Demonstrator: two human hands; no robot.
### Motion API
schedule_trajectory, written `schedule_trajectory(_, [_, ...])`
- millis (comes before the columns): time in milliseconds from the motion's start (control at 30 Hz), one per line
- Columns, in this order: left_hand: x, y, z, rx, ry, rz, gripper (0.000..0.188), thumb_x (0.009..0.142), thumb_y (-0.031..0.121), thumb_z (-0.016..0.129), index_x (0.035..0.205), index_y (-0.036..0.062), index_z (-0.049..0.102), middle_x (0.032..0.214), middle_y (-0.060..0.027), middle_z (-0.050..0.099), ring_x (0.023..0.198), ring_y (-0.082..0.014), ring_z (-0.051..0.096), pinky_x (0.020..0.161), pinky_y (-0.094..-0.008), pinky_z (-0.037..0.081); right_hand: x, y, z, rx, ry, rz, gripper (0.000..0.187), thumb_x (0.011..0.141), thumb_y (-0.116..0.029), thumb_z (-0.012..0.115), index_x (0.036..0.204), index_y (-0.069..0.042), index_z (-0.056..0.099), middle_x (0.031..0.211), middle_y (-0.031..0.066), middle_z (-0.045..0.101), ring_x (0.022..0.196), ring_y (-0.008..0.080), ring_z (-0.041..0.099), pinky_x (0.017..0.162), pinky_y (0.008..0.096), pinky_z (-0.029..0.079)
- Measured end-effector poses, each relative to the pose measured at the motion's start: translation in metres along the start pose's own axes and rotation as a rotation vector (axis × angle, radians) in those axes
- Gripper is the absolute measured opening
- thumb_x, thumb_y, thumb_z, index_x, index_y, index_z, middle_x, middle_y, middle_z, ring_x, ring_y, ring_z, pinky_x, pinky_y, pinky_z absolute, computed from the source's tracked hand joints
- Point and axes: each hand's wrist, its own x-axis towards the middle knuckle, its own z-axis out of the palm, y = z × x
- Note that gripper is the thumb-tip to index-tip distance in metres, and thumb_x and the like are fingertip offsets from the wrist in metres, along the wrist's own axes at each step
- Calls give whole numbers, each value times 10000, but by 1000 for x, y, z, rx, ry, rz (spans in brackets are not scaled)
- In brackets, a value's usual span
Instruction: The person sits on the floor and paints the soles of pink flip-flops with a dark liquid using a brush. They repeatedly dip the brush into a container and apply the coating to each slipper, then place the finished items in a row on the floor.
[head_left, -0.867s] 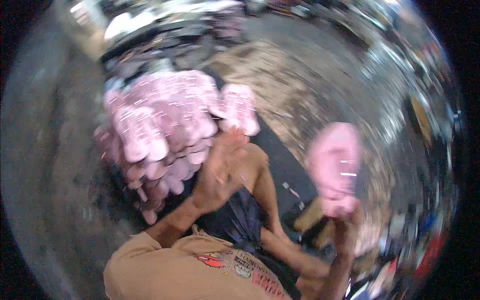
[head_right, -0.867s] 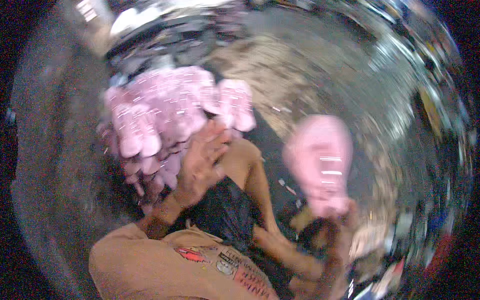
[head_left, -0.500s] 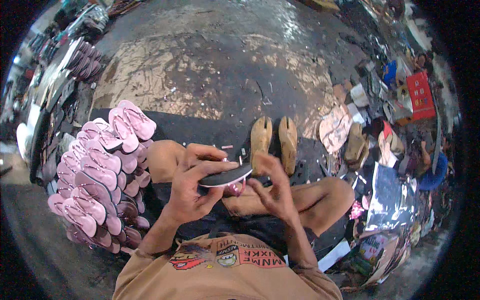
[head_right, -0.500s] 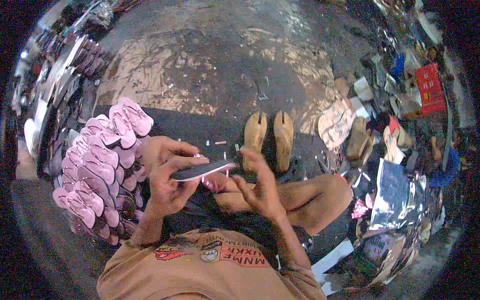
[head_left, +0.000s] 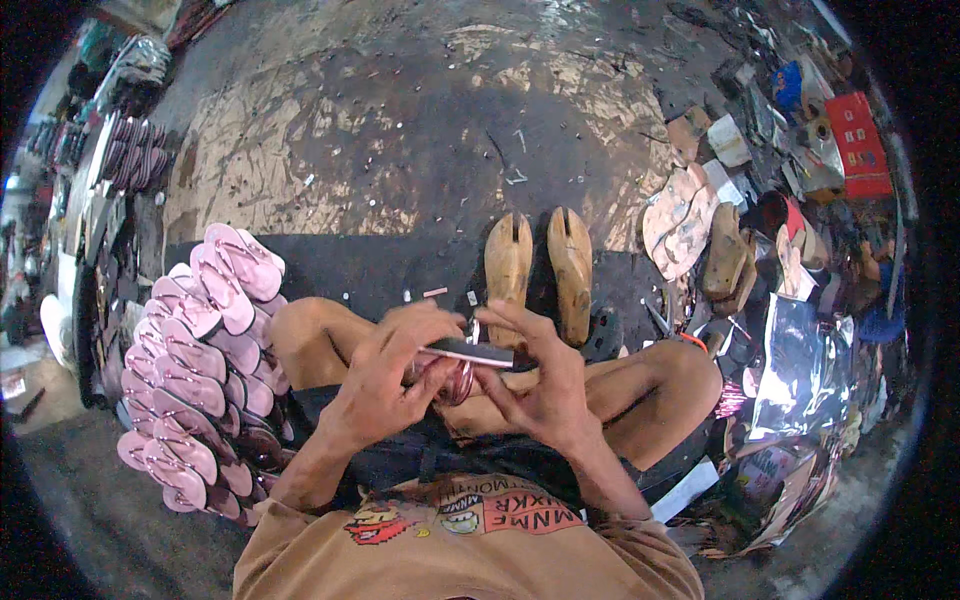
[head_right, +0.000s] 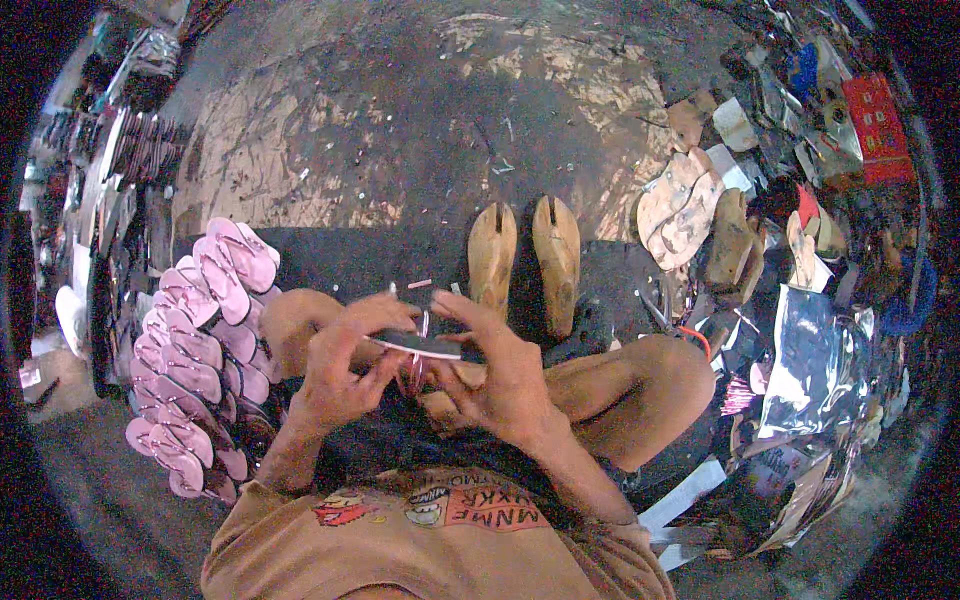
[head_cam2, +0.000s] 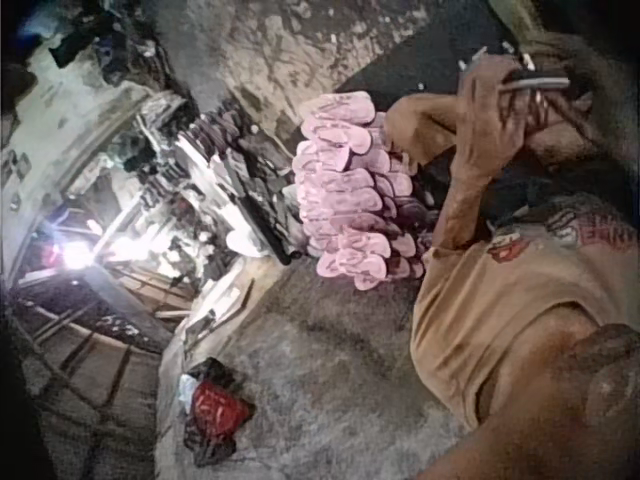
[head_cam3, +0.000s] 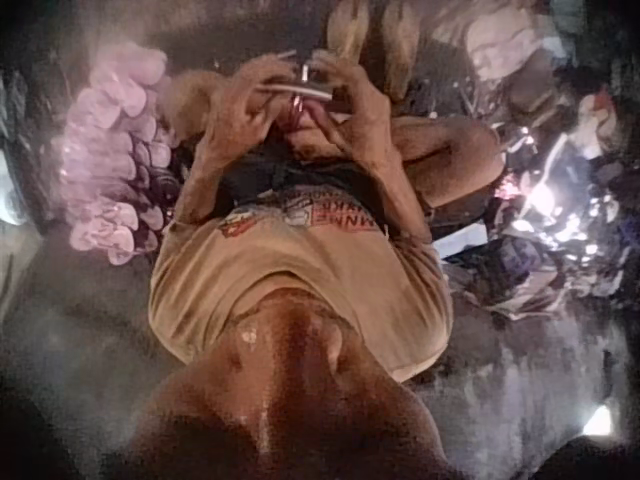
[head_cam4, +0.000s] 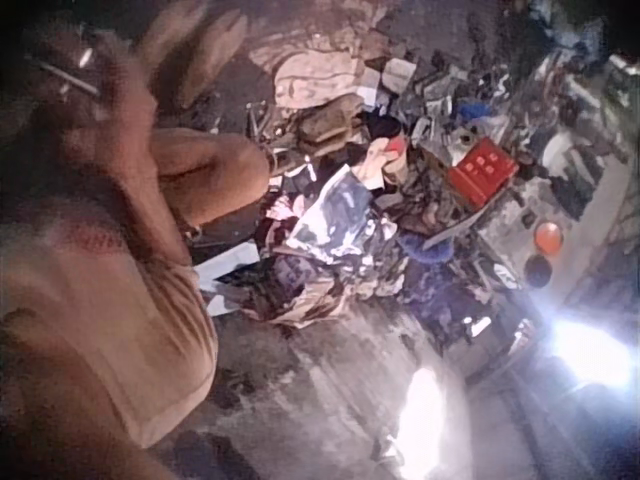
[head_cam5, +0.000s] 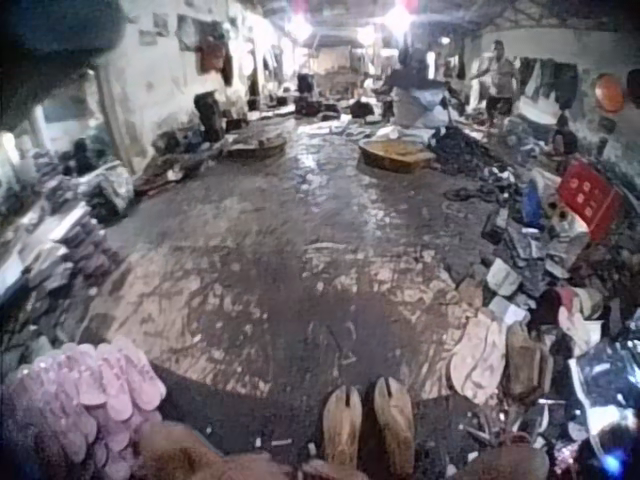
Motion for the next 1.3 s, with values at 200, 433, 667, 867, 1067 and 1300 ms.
schedule_trajectory(200, [-32, 8, -8, 50, -70, 44, 410, 830, 69, 805, 1204, 42, 638, 1142, -157, 689, 1072, -353, 687, 894, -456, 571, -14, 48, 15, 503, -183, -164, 433, 854, -104, 855, 1238, -38, 668, 1203, 124, 736, 1203, 246, 689, 992, 377, 577])
schedule_trajectory(433, [-14, -80, -31, -1367, 342, -504, 667, 865, 183, 583, 1490, -18, 460, 1415, -239, 609, 1367, -363, 583, 1144, -581, 495, 7, 125, 48, -507, 92, 494, 986, 887, -272, 821, 1629, 42, 252, 1499, 349, 497, 1346, 481, 544, 1142, 502, 432])
schedule_trajectory(667, [-12, -92, -56, -1492, 654, -515, 572, 965, 216, 587, 1475, 0, 443, 1394, -252, 617, 1308, -417, 611, 1091, -753, 468, -32, 52, 25, 657, 151, 489, 921, 833, -289, 830, 1610, -64, 388, 1550, 151, 515, 1427, 280, 495, 1176, 431, 423])
schedule_trajectory(867, [-27, -116, -88, -1492, 679, -561, 614, 1025, 113, 580, 1588, 192, 346, 1342, -225, 612, 1223, -407, 657, 1013, -627, 583, -52, -60, -17, -197, -219, -44, 777, 772, -219, 822, 1501, -100, 579, 1553, 184, 546, 1386, 369, 552, 1158, 477, 438])
schedule_trajectory(1067, [-8, -46, -56, -1348, 353, -495, 666, 973, 58, 607, 1589, 171, 382, 1383, -235, 594, 1288, -410, 619, 1035, -604, 576, -53, -58, 5, -80, -185, -11, 721, 822, -147, 794, 1502, -58, 571, 1478, 189, 607, 1310, 359, 621, 1138, 461, 459])
schedule_trajectory(1300, [-7, -18, -40, -1405, 405, -493, 642, 1002, 150, 622, 1591, 154, 367, 1365, -259, 605, 1223, -406, 663, 1019, -622, 581, -85, -45, 45, 303, -13, 185, 712, 879, -66, 762, 1533, 37, 499, 1495, 204, 595, 1379, 289, 578, 1175, 421, 430])
